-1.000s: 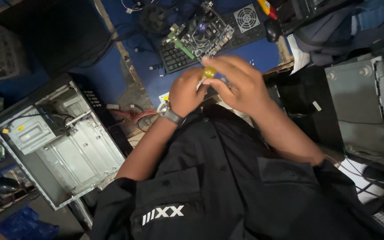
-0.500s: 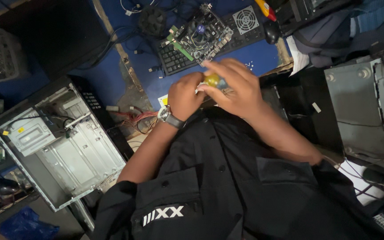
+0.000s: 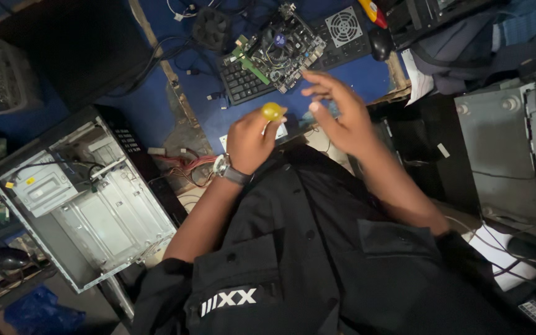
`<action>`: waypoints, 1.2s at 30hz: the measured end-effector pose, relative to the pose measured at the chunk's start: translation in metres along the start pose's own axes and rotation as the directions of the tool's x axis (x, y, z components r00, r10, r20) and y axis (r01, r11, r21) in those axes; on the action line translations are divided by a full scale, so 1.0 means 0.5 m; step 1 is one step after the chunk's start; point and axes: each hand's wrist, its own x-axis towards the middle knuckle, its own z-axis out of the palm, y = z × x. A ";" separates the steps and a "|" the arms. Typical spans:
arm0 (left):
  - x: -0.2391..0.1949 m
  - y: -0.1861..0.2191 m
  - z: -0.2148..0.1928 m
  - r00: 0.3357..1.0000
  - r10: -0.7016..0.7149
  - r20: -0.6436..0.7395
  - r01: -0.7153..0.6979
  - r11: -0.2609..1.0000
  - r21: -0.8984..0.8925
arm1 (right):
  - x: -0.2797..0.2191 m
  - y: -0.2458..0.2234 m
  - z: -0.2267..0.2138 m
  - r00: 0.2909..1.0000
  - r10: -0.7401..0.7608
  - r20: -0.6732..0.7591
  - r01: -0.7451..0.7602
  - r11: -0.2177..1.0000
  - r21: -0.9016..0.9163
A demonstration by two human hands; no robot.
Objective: The person uses a yellow screwdriver to remove screws from a desktop computer case and then detaches the power supply unit. The removed power supply is placed on the workbench next to a motherboard and keyboard.
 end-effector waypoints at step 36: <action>-0.135 0.010 -0.090 0.887 -0.308 -0.344 0.340 0.940 0.034 | 0.021 0.379 0.144 0.760 -0.024 0.650 0.531 0.600 -0.599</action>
